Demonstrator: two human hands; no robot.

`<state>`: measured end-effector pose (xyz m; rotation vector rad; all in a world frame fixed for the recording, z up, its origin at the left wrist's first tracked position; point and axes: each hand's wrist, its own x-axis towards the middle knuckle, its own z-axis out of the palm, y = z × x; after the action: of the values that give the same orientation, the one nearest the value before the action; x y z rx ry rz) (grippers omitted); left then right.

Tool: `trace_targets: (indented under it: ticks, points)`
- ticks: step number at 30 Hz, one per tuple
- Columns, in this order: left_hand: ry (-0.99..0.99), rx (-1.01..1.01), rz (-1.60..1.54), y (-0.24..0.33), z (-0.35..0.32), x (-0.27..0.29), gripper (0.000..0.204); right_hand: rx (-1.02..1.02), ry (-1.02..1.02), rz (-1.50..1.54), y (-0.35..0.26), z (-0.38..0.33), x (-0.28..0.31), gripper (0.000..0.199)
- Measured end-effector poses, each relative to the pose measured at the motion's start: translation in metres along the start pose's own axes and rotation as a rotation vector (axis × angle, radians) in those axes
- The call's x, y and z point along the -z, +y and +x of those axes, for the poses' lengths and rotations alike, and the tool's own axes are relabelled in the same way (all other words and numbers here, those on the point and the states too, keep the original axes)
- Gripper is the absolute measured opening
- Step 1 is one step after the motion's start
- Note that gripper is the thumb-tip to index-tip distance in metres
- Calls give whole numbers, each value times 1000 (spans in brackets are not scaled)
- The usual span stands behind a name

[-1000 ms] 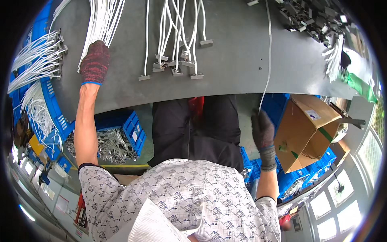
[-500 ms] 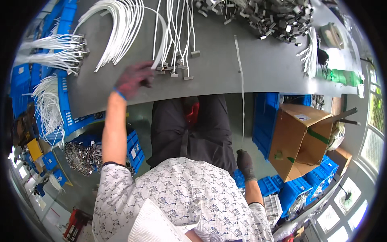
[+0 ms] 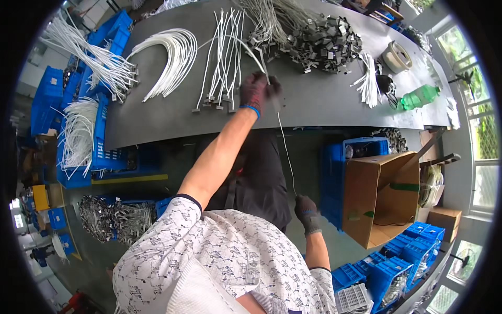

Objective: Organizes and bundles white electrical cables at a manual assembly station.

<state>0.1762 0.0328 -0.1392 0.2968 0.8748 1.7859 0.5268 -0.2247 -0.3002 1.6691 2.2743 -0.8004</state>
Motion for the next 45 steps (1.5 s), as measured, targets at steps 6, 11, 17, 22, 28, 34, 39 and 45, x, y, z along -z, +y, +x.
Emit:
trace_targets:
  ticks: [6,11,17,22,28,34,39,45]
  points:
    - [5,-382,219,58,1,-18,12,54,-99,-59,27,-29,-41,22]
    - [-22,-235,157,53,1,-9,10,60,7,10,8,-21,-31,20]
    - [-613,-95,1220,-18,-65,54,28,87,-63,-30,7,-16,-29,20]
    - [-533,163,812,-31,-93,81,29,191,-88,0,27,-13,-37,19]
    - [-407,170,708,14,-93,53,26,266,378,776,-139,11,145,33]
    - [-535,179,696,27,-131,53,30,135,374,1420,-201,70,178,41]
    - [-429,185,711,37,-109,79,26,191,352,1404,-228,110,172,41]
    - [-404,222,1007,85,4,127,32,101,251,1232,-247,195,196,40]
